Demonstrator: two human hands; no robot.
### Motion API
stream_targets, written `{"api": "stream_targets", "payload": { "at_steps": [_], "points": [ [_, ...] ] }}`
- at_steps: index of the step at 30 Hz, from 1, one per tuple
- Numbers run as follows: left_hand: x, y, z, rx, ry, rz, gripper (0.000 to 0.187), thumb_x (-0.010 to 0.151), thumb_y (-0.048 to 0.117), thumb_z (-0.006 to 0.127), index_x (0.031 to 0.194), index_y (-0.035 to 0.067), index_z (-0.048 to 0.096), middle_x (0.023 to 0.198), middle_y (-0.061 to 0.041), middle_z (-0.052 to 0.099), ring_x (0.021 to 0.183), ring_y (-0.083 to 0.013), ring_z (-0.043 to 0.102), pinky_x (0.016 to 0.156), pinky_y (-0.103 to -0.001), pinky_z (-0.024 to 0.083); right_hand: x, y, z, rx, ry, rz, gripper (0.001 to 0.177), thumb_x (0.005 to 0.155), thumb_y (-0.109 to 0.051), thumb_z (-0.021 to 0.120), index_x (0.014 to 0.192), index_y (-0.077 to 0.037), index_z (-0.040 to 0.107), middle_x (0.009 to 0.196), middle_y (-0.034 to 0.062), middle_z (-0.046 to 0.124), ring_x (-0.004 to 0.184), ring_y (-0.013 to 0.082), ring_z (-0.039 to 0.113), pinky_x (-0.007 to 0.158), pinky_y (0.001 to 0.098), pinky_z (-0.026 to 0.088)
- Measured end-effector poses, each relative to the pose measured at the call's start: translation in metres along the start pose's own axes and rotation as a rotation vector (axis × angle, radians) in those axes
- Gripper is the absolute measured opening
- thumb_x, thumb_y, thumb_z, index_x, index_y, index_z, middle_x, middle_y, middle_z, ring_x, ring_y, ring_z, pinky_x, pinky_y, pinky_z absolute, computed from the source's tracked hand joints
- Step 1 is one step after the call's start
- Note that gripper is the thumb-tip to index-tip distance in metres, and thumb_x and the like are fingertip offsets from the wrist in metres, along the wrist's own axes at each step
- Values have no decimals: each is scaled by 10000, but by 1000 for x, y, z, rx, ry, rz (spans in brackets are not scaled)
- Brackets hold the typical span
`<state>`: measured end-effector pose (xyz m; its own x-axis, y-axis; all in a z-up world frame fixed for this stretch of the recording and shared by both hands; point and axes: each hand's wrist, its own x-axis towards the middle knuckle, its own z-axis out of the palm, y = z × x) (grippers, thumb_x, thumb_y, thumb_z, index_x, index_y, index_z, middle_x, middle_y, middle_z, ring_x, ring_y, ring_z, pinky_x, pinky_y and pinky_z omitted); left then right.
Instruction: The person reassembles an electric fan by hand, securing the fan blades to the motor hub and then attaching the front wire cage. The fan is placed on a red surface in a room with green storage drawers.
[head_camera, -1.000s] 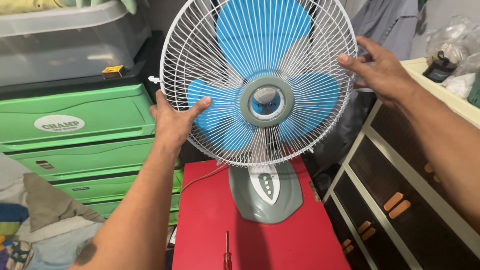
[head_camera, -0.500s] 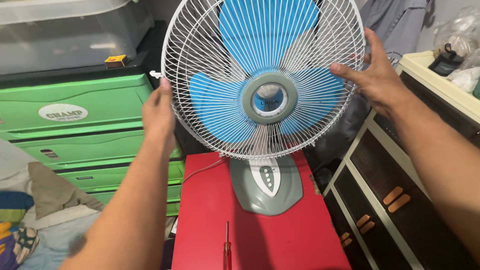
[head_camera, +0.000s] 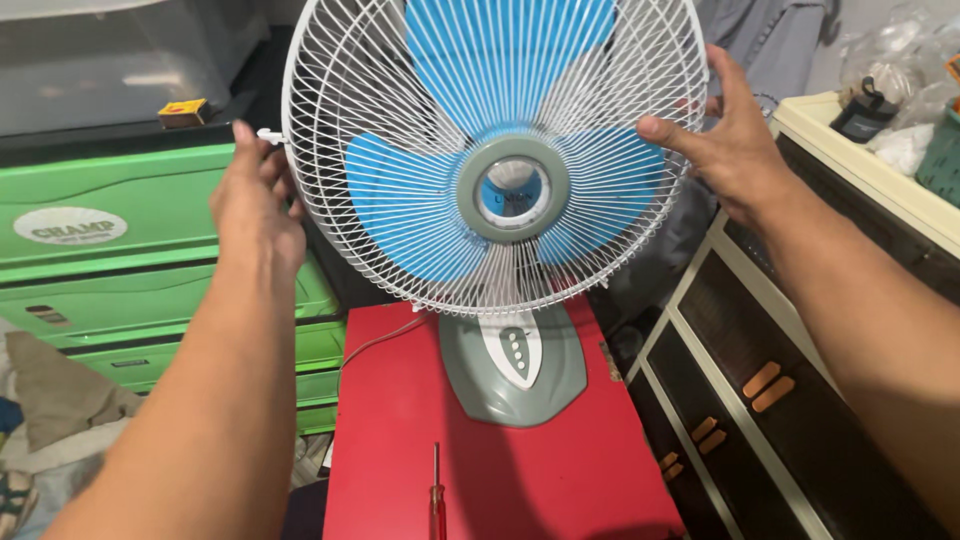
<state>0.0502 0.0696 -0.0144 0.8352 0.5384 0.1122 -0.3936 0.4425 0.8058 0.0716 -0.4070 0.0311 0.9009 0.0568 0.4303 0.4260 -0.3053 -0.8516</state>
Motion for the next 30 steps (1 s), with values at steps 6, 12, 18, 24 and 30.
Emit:
{"api": "stream_targets", "payload": {
  "at_steps": [6,12,18,24,30],
  "points": [
    [14,1,9,-80,22,-61,206,1015,265,667,1059,64,654,868,-44,708,642,-132,612,621,-322,527,5,4,-1,87,-48,-114,1112,829,-355,912,1671,-132,222,1490,265,526,1289,338,660,865,444,643],
    [6,5,15,-45,133,-19,117,957,149,682,1046,106,621,897,-45,700,749,-150,660,681,-360,597,0,6,0,-13,17,-69,1117,800,-383,900,1667,-163,231,1446,211,522,1161,296,700,713,397,632],
    [8,1,7,-174,17,-112,148,995,129,623,1096,21,637,958,-92,710,854,-188,688,747,-326,604,-1,4,2,0,22,-84,1116,808,-382,909,1678,-156,248,1442,197,518,1145,261,697,684,342,621],
    [0,-20,-3,-100,49,140,115,1024,59,641,1105,-10,681,904,-90,699,759,-167,645,668,-281,541,-2,6,2,48,19,-93,1118,808,-369,917,1666,-144,237,1443,187,520,1176,266,692,741,339,603],
    [-23,-20,-3,551,9,497,337,1003,165,578,1247,-19,721,1011,-100,763,848,-156,690,767,-284,548,-1,4,4,48,1,-136,1018,866,-292,898,1666,-119,294,1433,180,528,1257,281,662,868,380,628]
  ]
}}
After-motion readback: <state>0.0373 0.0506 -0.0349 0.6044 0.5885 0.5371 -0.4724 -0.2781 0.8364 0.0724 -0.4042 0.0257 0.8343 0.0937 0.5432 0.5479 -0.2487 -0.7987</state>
